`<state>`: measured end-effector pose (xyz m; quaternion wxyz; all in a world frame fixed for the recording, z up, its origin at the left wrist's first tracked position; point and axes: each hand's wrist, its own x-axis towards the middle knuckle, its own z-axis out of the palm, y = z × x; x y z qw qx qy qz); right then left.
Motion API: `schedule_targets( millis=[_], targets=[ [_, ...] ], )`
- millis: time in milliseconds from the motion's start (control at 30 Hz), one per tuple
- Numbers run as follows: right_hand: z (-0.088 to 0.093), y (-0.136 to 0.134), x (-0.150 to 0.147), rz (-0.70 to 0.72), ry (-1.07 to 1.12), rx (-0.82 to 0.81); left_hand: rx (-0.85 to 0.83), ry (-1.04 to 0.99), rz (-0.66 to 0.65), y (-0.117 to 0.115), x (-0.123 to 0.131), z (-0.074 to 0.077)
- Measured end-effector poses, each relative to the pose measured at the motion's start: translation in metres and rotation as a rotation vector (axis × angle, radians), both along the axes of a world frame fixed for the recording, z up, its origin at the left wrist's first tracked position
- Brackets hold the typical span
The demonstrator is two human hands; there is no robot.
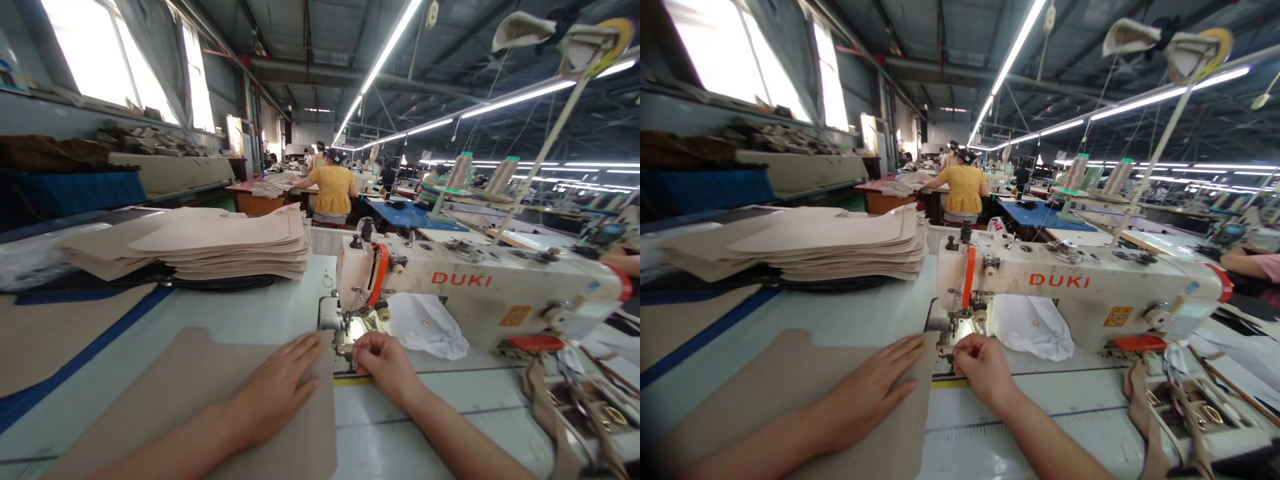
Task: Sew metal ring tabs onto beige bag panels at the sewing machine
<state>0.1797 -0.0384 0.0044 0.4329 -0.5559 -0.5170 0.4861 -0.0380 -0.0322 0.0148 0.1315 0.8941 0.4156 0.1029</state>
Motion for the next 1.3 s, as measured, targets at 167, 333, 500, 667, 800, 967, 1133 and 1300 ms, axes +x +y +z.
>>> schedule_targets(
  millis=[167,333,500,667,800,967,1133,1300],
  targets=[
    [0.009,0.001,0.003,0.033,-0.041,-0.117,0.011,-0.010,-0.005,-0.002,0.009,-0.014],
    [0.010,0.013,-0.014,0.056,-0.082,-0.226,0.018,-0.093,0.031,-0.003,0.012,-0.015],
    [0.015,0.023,-0.025,0.061,-0.121,-0.290,-0.018,-0.178,0.029,-0.001,0.010,-0.015],
    [0.019,0.025,-0.024,0.073,-0.157,-0.319,0.040,-0.277,0.016,0.008,0.018,-0.006],
    [0.019,0.025,-0.025,0.076,-0.190,-0.311,0.184,-0.246,-0.061,0.016,0.029,-0.001],
    [0.019,0.027,-0.025,0.088,-0.236,-0.296,0.315,-0.148,-0.127,0.020,0.038,-0.005],
    [0.021,0.027,-0.025,0.107,-0.290,-0.282,0.358,-0.160,-0.144,0.022,0.042,-0.012],
    [0.020,0.028,-0.024,0.139,-0.375,-0.228,0.356,-0.166,-0.132,0.024,0.044,-0.012]
  ],
)
